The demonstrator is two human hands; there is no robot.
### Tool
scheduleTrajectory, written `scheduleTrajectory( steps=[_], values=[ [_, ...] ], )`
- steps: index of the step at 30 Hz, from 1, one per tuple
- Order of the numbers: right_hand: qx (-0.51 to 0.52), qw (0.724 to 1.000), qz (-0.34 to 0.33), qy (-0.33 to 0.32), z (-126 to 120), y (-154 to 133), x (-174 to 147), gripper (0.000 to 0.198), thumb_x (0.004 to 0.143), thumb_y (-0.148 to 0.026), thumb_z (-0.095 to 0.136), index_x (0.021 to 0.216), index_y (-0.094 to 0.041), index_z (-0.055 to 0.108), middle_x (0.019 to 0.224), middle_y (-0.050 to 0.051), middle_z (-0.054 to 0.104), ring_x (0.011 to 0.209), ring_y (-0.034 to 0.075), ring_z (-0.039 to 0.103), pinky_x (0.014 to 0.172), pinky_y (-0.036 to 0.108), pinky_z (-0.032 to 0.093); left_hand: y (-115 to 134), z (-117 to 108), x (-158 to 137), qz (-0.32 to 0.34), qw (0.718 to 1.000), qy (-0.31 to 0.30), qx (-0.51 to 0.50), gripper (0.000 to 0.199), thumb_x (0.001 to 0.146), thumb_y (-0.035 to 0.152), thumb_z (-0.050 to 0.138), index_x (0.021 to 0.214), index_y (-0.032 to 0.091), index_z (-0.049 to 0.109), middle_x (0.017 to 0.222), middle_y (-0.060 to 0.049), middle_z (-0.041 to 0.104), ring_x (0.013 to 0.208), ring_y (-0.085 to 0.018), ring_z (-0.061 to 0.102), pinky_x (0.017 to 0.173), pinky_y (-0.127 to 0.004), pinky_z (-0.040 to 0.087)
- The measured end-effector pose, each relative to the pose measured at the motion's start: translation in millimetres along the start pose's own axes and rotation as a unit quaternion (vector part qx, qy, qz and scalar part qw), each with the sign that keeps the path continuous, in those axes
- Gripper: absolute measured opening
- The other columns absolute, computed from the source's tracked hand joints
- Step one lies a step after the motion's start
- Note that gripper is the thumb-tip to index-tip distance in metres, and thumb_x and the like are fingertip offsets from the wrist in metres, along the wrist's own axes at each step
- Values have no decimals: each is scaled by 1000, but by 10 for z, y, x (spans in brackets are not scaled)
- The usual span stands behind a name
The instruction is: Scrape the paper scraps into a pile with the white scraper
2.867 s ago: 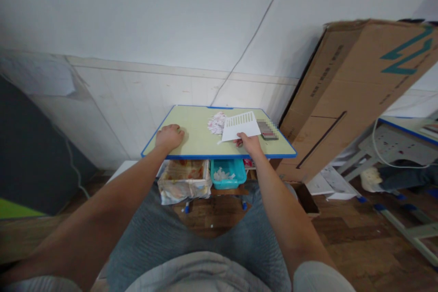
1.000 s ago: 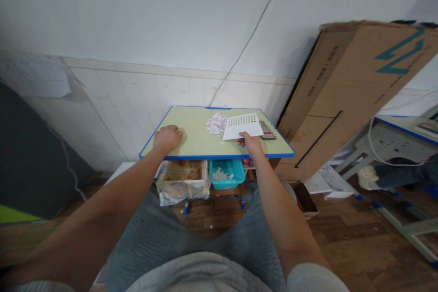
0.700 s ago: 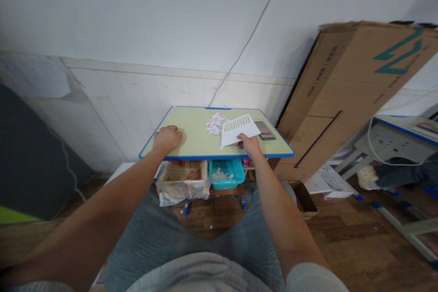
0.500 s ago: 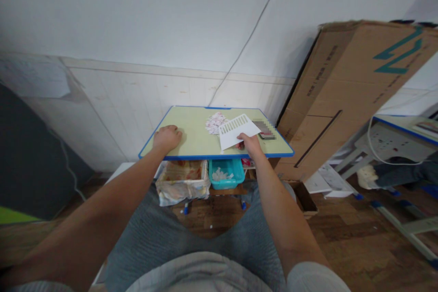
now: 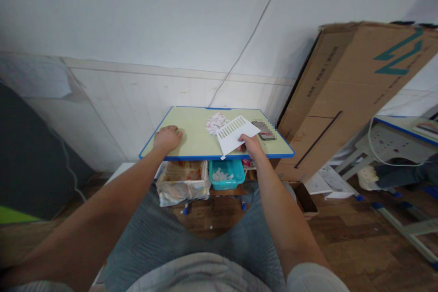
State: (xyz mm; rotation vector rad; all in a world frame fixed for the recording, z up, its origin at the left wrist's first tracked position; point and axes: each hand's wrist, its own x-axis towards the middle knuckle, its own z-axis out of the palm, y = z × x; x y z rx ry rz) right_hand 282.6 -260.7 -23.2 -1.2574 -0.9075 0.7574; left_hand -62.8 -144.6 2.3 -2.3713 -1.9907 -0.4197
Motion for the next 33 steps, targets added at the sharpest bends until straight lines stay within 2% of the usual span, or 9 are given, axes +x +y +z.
scheduleTrajectory(
  steps=[2,4,7,11,14,18,23,27,33],
  values=[
    [0,1000,3,14,-5,22,26,28,71,-24,81,96,-26,70,69,-5,72,46,16,54,44,30,47,-1,2,0,0,1000,-1,0,62,119,37,44,160,8,81,171,-31,78,162,-45,71,132,-59,56],
    [-4,999,7,33,-3,44,61,22,88,-27,90,95,-26,70,70,-7,71,50,15,59,50,28,52,-3,4,3,0,1000,-1,-1,62,119,37,44,160,9,81,172,-30,78,163,-45,70,131,-59,56],
    [-12,998,7,54,25,59,116,24,104,-32,93,95,-24,72,75,-4,76,56,15,67,57,27,57,-5,6,8,-2,1000,-2,-1,62,119,38,44,160,8,80,173,-31,77,163,-45,70,131,-58,56],
    [-23,998,5,52,109,59,184,21,97,-25,94,97,-25,74,76,1,84,58,20,74,58,30,63,2,-1,1,-6,1000,-1,-2,59,119,39,45,158,12,81,172,-31,78,162,-45,70,131,-58,55],
    [-43,998,17,42,172,88,241,20,106,-28,96,105,-22,77,82,0,84,61,18,74,60,29,65,10,-8,-7,-8,1000,-4,-2,58,119,39,46,157,13,82,173,-30,78,162,-45,70,131,-58,55],
    [-78,995,50,32,204,166,303,26,121,-41,91,132,-18,83,116,4,86,87,19,83,77,34,74,7,-4,-7,-9,1000,-4,-2,59,119,39,46,159,13,81,174,-29,77,162,-44,70,131,-57,55],
    [-100,991,82,27,173,193,301,39,121,-44,91,152,-20,81,146,11,85,117,28,87,99,48,78,4,-5,-16,-4,1000,0,1,60,120,39,45,160,11,81,172,-30,78,162,-44,70,131,-56,55],
    [-99,991,88,30,120,167,265,40,121,-44,91,152,-21,81,146,11,85,116,28,88,98,47,79,7,-15,-16,-3,1000,-1,-1,61,120,38,44,159,10,82,173,-30,78,162,-44,70,131,-58,56],
    [-85,993,71,44,84,175,254,34,122,-42,90,146,-20,81,133,8,86,101,23,86,87,40,77,-6,2,10,-4,1000,-4,-5,62,119,39,44,160,10,81,174,-30,77,163,-45,70,131,-58,56]
  ],
)
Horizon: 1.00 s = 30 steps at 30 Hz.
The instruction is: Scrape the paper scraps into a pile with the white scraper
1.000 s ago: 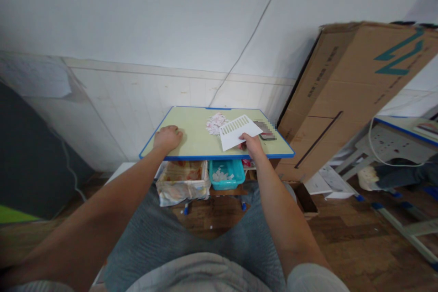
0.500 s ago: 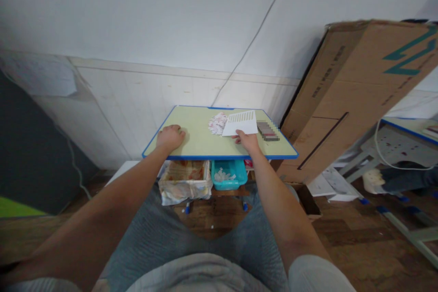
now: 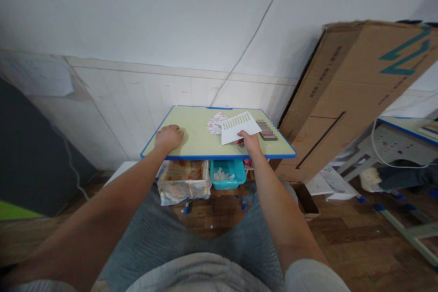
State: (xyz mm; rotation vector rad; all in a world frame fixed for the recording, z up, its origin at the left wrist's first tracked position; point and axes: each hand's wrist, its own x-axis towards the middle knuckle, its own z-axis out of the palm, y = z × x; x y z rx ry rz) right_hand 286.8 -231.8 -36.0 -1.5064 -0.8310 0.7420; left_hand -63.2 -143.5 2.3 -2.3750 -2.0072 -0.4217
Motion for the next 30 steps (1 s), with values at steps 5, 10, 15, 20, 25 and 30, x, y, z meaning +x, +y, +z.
scheduleTrajectory(
  steps=[5,10,15,20,25,30],
  values=[
    [14,999,-24,-31,14,-12,-32,25,121,-42,90,127,-19,82,109,1,84,79,17,79,72,31,70,-6,19,8,-3,1000,1,-3,62,119,38,44,161,10,81,174,-30,77,163,-44,70,131,-56,55],
    [33,996,-68,-48,12,-93,-118,21,80,-22,87,92,-27,69,64,-5,72,49,20,63,48,30,54,-12,25,9,-1,1000,3,3,63,120,39,44,162,11,80,174,-30,77,163,-44,70,131,-56,55],
    [30,994,-83,-68,-35,-167,-217,22,64,-27,77,83,-28,69,56,-2,68,51,22,59,49,31,52,-11,24,11,0,1000,0,7,63,119,39,44,162,11,80,174,-29,77,163,-44,70,131,-57,56],
    [27,993,-83,-82,-69,-199,-266,21,61,-29,77,81,-28,69,56,-1,68,53,23,60,51,32,51,-13,35,17,1,1000,9,7,62,118,39,44,161,14,81,174,-28,78,160,-44,71,130,-57,55],
    [34,992,-85,-86,-70,-205,-257,25,59,-30,75,84,-28,69,60,-1,71,48,20,56,48,31,45,-12,26,11,3,1000,6,2,62,118,38,44,161,13,82,173,-29,78,161,-45,71,131,-59,56],
    [46,991,-94,-82,-63,-192,-238,23,62,-31,75,83,-28,68,59,-2,69,47,19,56,47,29,45,3,0,-6,1,1000,4,1,61,119,37,44,161,13,81,174,-29,78,162,-45,70,131,-59,56]
  ],
)
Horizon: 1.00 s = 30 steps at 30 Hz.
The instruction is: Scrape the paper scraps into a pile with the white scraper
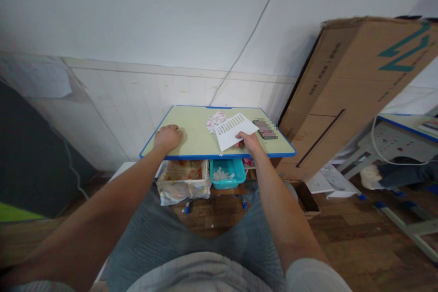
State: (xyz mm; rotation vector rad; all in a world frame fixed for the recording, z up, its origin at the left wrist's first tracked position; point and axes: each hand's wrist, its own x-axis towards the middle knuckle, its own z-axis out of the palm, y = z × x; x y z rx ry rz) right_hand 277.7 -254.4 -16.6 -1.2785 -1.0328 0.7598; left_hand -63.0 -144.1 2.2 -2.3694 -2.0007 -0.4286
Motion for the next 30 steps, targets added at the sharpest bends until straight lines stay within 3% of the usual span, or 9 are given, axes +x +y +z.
scheduleTrajectory(
  steps=[3,7,12,15,17,21,30],
  values=[
    [-1,1000,0,-8,-2,7,-8,24,62,-31,78,84,-27,69,58,-1,70,49,20,60,49,29,50,2,-8,-7,0,1000,-2,4,63,119,38,43,162,10,80,175,-29,77,162,-45,70,132,-58,56],
    [0,1000,4,-13,-27,15,-20,23,63,-30,79,83,-27,70,56,-1,69,47,20,59,46,29,47,-4,3,-5,2,1000,0,9,62,119,38,42,159,12,81,174,-28,78,161,-44,71,130,-57,56],
    [0,1000,5,13,-32,65,29,23,68,-26,84,89,-25,74,69,1,80,50,20,64,49,30,52,-16,30,10,3,1000,4,5,61,120,38,44,159,11,82,172,-29,78,160,-45,71,131,-57,56],
    [-6,999,8,50,-20,131,108,22,80,-26,95,88,-25,74,69,1,79,56,21,69,56,32,59,-17,35,16,5,1000,5,3,61,119,38,45,160,11,82,172,-30,78,161,-45,71,130,-58,57],
    [-14,997,12,75,-20,183,168,26,96,-32,99,89,-24,75,72,-1,78,61,20,72,63,31,64,-13,32,16,5,1000,6,3,61,119,38,45,160,11,81,173,-30,78,162,-45,71,130,-58,57],
    [-35,995,24,95,-30,285,250,29,120,-40,91,104,-20,79,90,-3,81,73,16,77,74,32,70,-5,18,10,1,1000,-2,8,63,119,38,44,161,9,80,175,-29,77,163,-44,71,131,-57,57],
    [-76,994,23,72,-27,419,325,27,123,-43,90,115,-19,83,99,-1,83,77,17,78,76,33,71,-7,31,19,-4,1000,-2,5,63,120,39,43,161,9,80,176,-29,76,164,-44,69,132,-57,55]
  ],
)
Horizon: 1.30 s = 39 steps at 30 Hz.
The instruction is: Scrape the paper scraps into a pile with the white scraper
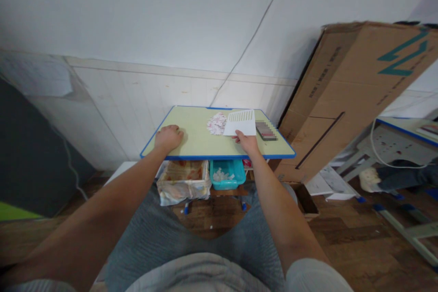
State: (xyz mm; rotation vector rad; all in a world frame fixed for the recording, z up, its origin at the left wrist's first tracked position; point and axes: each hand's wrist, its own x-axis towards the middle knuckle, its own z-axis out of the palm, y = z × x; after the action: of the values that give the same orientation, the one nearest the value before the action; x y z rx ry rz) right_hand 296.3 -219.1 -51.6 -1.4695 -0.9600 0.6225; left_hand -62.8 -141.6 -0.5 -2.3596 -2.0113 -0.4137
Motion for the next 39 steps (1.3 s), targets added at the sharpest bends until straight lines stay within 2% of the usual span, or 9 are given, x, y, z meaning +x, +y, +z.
scheduleTrajectory(
  steps=[4,11,15,25,31,35,37,39],
  values=[
    [-2,1000,-6,-5,2,14,26,28,123,-46,89,118,-19,83,102,0,85,80,18,80,79,35,73,-3,14,8,2,1000,5,-3,62,118,38,45,160,10,81,174,-30,77,162,-45,70,131,-58,55],
    [0,1000,26,-15,21,1,19,35,122,-45,90,146,-20,83,141,10,87,113,27,87,98,46,78,-17,32,25,4,1000,10,-4,61,118,39,46,159,10,82,172,-30,78,161,-46,71,131,-61,56],
    [10,998,54,-10,-21,-29,-36,41,121,-45,91,153,-21,81,148,12,85,119,29,87,101,49,78,-12,19,12,5,1000,4,-3,61,119,38,45,159,9,81,173,-30,78,161,-45,71,132,-60,56],
    [36,997,68,10,-67,-93,-104,31,122,-44,90,140,-19,83,127,7,86,97,22,85,83,37,76,11,-30,-19,5,1000,0,-7,61,119,37,46,161,10,80,175,-30,77,163,-45,70,132,-59,56],
    [40,997,59,3,-59,-106,-132,32,122,-44,90,142,-19,83,129,7,86,99,22,85,85,38,76,3,-20,-11,5,1000,2,-5,60,119,38,46,160,12,81,174,-29,78,162,-45,70,131,-59,56],
    [45,998,40,-11,-70,-157,-183,25,121,-43,90,124,-19,82,104,0,82,75,15,76,68,29,67,3,-25,-15,5,1000,2,-6,60,120,38,45,161,12,81,176,-29,76,164,-44,70,132,-58,55],
    [55,998,22,-22,-76,-202,-216,21,112,-35,93,109,-21,78,86,-4,77,60,14,67,57,27,58,6,-33,-20,4,1000,2,-8,60,119,37,46,161,12,81,175,-30,77,163,-45,70,132,-58,55],
    [67,997,4,-31,-80,-250,-250,19,92,-27,90,97,-24,72,72,-5,74,50,17,62,48,29,52,10,-41,-24,4,1000,1,-8,60,119,37,46,160,12,81,174,-30,77,163,-45,70,131,-58,56]
  ],
)
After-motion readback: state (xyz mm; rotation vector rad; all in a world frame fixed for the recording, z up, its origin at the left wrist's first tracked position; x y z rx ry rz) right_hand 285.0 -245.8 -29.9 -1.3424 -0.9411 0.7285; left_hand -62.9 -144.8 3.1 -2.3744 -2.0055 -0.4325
